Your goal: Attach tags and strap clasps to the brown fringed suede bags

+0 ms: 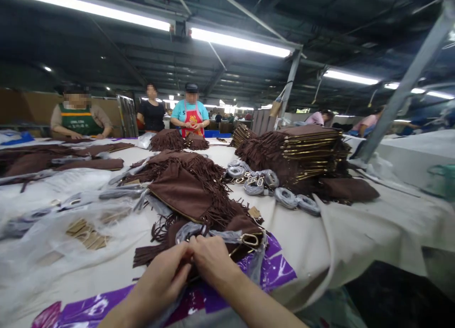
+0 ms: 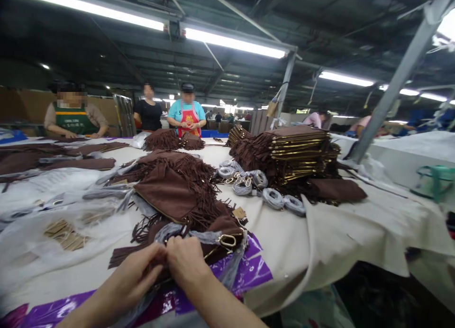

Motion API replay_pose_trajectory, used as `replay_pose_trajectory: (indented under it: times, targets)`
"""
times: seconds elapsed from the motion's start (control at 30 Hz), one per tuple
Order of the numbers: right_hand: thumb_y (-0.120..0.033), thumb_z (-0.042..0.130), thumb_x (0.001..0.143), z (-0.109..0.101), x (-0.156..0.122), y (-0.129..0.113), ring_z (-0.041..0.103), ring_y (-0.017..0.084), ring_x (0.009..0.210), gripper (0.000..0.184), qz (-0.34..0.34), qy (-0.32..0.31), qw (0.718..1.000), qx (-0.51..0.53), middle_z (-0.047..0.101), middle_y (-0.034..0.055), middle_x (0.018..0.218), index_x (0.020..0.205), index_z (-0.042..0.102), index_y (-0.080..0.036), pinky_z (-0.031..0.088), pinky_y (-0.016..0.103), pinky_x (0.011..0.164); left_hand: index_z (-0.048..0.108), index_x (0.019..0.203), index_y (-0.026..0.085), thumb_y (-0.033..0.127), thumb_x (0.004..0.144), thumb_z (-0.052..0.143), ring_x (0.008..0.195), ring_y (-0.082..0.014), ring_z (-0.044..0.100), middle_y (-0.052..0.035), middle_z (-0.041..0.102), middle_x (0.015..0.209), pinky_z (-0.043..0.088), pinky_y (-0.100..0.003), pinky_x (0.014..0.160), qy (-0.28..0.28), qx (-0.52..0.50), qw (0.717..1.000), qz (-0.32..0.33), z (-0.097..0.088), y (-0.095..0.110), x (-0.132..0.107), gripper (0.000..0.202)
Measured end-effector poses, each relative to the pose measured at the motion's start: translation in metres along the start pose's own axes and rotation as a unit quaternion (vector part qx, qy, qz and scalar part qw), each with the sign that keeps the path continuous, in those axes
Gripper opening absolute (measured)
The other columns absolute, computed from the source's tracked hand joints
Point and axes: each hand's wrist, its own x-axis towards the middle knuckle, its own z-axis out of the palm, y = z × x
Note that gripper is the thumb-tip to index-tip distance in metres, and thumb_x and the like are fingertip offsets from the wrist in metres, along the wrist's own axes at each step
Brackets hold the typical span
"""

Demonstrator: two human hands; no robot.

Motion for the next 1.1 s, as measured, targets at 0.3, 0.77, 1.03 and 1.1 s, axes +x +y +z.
replay_pose_trajectory:
  times: [0.3,0.77,1.03,1.1]
  targets:
    - [-0.023,0.051,0.091,-0.053,-0.061,0.07,0.062,0.016,0.071,0.019,0.048,0.115,0.942,0.312,0.066,-0.0001,0.081,0.107,0.059,-0.019,0.048,0.026,0.065,0.057,0.103,0.019,0.023,0.08,0.062,0.105,-0.0303,0.053,-0.0103,0.06,0.114,0.044,-0.044,0.089,-0.069,0.202,0.977,0.023,0.031,0.029,0.003,0.024]
    - [-0.015,0.058,0.089,-0.054,-0.099,0.037,0.064,0.02,0.087,0.02,-0.013,-0.022,0.988,0.152,0.067,0.0021,0.096,0.107,0.064,-0.024,0.045,0.025,0.072,0.057,0.094,0.019,0.012,0.095,0.038,0.091,-0.0215,0.061,-0.0064,0.063,0.098,0.047,-0.03,0.076,-0.007,0.256,0.967,-0.004,0.005,0.036,0.035,0.02]
    - [-0.024,0.057,0.093,-0.037,-0.067,0.022,0.066,0.018,0.087,0.008,0.017,0.009,0.998,0.059,0.068,0.0015,0.093,0.097,0.063,-0.022,0.043,0.023,0.072,0.053,0.082,0.02,0.019,0.096,0.037,0.08,-0.0183,0.058,-0.0028,0.061,0.086,0.041,-0.027,0.07,0.06,0.185,0.979,-0.057,-0.013,0.016,0.028,0.021]
    - [-0.019,0.057,0.092,-0.045,-0.081,0.03,0.065,0.015,0.086,0.009,-0.002,0.007,0.994,0.109,0.067,-0.0015,0.092,0.095,0.064,-0.024,0.041,0.021,0.071,0.053,0.081,0.021,0.02,0.095,0.037,0.078,-0.0172,0.058,-0.0012,0.061,0.082,0.04,-0.026,0.069,0.066,0.14,0.986,-0.065,-0.018,0.007,0.028,0.022]
